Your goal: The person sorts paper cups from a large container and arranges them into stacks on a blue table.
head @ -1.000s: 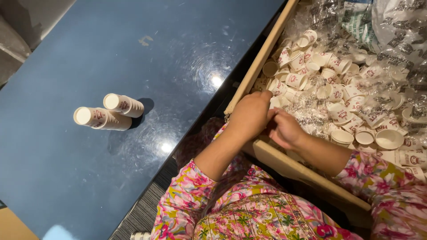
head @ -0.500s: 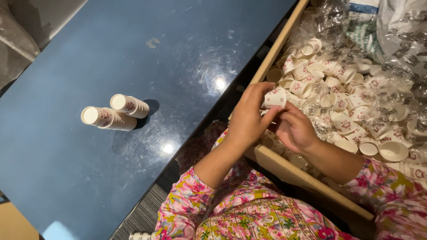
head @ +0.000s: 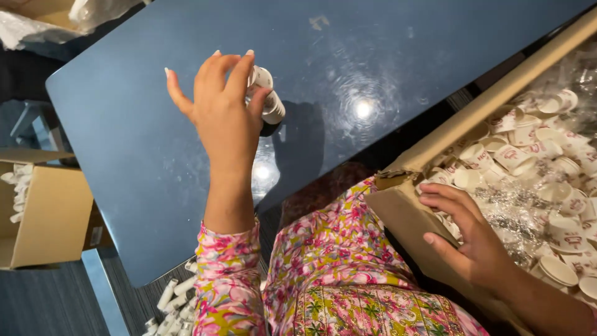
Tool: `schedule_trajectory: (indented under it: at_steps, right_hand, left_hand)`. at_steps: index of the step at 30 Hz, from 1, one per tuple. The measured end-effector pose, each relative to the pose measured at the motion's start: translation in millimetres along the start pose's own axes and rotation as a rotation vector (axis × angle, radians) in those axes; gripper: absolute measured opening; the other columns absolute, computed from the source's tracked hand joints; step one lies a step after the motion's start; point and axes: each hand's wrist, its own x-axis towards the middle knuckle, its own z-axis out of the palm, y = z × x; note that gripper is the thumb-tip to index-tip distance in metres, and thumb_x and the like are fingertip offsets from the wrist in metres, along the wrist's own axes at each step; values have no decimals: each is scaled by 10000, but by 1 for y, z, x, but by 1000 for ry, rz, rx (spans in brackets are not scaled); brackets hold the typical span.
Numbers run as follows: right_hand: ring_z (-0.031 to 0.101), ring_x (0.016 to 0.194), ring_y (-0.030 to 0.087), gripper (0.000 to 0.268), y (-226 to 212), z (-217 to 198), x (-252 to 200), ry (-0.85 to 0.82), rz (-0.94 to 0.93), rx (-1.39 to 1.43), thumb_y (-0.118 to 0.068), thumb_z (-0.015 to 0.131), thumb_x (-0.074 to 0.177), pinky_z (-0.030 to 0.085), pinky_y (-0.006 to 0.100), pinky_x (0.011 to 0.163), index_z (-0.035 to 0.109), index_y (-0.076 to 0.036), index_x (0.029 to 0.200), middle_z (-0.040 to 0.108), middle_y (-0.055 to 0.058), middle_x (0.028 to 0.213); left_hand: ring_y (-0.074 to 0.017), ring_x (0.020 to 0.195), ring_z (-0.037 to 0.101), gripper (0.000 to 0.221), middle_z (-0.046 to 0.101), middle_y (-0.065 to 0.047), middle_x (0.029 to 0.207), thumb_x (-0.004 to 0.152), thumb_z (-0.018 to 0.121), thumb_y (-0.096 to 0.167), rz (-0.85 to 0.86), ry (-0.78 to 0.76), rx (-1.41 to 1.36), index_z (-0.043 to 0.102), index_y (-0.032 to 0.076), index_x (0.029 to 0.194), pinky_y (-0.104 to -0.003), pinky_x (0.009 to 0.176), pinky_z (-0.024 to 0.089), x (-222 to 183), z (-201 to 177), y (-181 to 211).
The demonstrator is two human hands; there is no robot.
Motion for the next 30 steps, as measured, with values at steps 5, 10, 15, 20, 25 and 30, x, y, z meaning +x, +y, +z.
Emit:
schedule_trajectory:
  at_steps: [5,10,15,20,25,30]
  right_hand:
    - [484,1399,290,550,-9,1,5,48,-54,-159,-56,696,800,363,398,1161,554,-89,1330,509,136,1470]
    - [501,1364,277,544,0,0,4,48,-63,-96,-66,681,821,399,381,1137,547,-70,1348,493,153,1474]
    - [483,1392,280,526,-3,-1,4,65,-62,-157,-82,671,822,350,388,1178,557,-54,1335,499,153,1473]
    - [456,1407,303,513,-3,-1,3,71,-36,-65,-79,659,841,346,394,1173,561,-44,1343,474,174,1486]
    - [517,1355,251,457,8,-23,7,123,-72,-253,-138,650,870,435,374,1106,591,-66,1317,546,166,1439]
    - [696,1025,317,377,91,-52,7,-133,413,-724,-299,758,887,553,402,925,701,-91,1196,717,161,1155]
  left_hand:
    - [-279,1317,542,506,683,41,1194,769,906,249,43,-64,89,743,199,1245,-750,1165,2,1,16,-16]
    - [-280,1371,522,484,697,55,1185,750,899,244,13,-93,168,736,195,1203,-784,1153,-40,-8,29,-19]
    - [-294,1466,443,625,678,17,1362,686,884,273,-3,-104,152,698,159,1271,-801,1130,-45,-19,30,-16]
    - [-266,1529,397,405,627,40,1470,896,837,304,14,-23,346,684,216,1260,-769,1162,-121,-45,54,-12]
    - [-278,1556,347,364,536,-21,1586,1062,740,344,125,136,260,690,188,1386,-682,1179,-187,-78,46,42]
    - [-257,1515,427,263,574,-42,1526,1041,723,245,452,-38,-397,712,141,1282,-602,1290,15,-102,44,119]
